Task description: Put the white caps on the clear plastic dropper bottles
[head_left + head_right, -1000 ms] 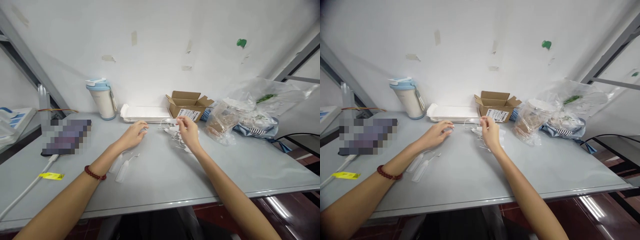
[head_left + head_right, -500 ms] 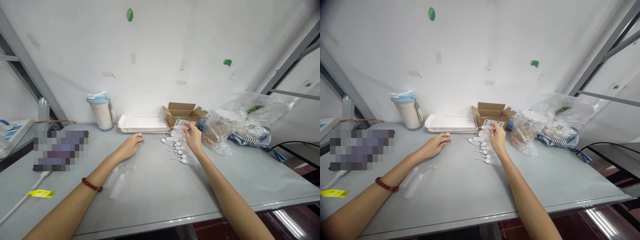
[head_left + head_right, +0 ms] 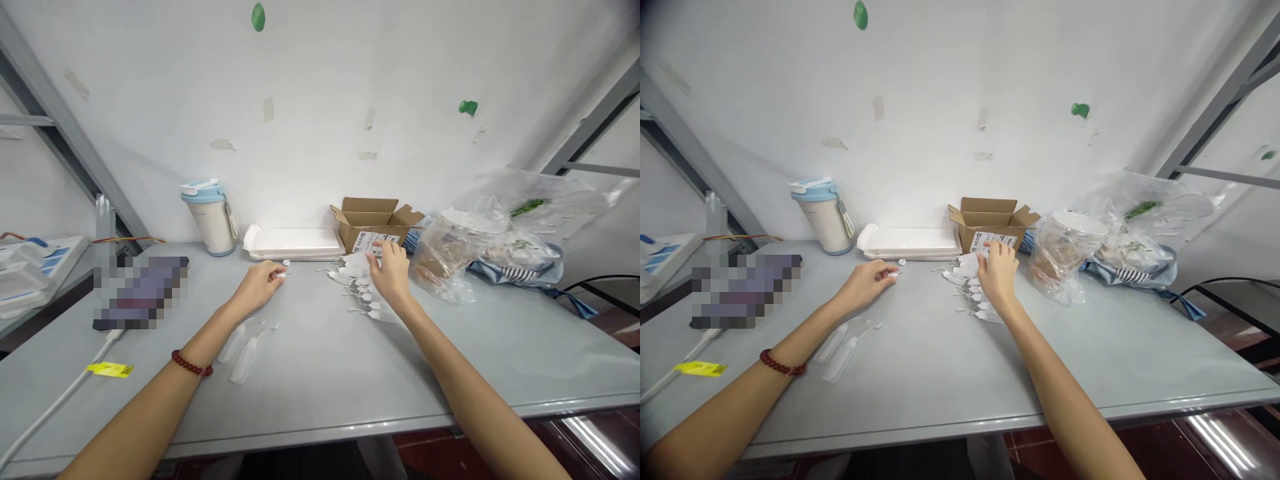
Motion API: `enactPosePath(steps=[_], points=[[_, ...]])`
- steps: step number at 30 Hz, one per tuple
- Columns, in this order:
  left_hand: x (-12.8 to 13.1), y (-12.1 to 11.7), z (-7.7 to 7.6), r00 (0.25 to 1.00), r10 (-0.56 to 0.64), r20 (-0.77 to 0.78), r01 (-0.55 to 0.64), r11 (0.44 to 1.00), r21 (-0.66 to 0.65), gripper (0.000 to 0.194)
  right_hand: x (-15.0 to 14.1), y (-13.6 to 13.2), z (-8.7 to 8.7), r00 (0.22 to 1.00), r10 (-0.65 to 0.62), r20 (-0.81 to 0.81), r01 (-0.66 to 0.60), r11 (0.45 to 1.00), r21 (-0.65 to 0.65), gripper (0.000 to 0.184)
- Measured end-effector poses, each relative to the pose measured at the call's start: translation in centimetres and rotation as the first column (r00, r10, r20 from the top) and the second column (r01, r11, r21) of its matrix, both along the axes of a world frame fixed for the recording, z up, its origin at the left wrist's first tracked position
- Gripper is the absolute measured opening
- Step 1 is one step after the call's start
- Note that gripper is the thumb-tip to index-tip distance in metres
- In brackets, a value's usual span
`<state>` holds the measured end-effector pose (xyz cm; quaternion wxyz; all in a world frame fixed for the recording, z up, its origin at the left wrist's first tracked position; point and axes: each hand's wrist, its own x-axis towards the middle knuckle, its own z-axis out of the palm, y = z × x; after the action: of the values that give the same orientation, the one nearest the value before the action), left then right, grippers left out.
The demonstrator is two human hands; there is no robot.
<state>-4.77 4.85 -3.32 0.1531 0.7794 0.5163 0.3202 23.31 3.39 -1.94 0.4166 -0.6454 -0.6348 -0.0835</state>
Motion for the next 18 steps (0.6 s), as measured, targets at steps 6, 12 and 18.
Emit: enactPosePath(steps=[6,12,18], points=[[0.2,-0.7,1.4,0.929,0.167,0.33,-0.137,0.984,-0.112,0.028,-8.6,-7.1,-0.5,0.661,0.75,0.04,-0.731,0.654,-0.194,0.027],[0.8,-1.2,1.7,0.913,0.165,0.373,-0.13,0.985,-0.116,0.023,-12.1,-10.1,-1.6,0.349,0.926,0.144,-0.799,0.374,-0.472,0.049],[1.4,-1.4,1.3,0.932,0.121,0.341,-0.089,0.99,-0.109,0.021,-12.8,-10.1,-1.8,0.352,0.905,0.239,-0.739,0.426,-0.522,0.052]])
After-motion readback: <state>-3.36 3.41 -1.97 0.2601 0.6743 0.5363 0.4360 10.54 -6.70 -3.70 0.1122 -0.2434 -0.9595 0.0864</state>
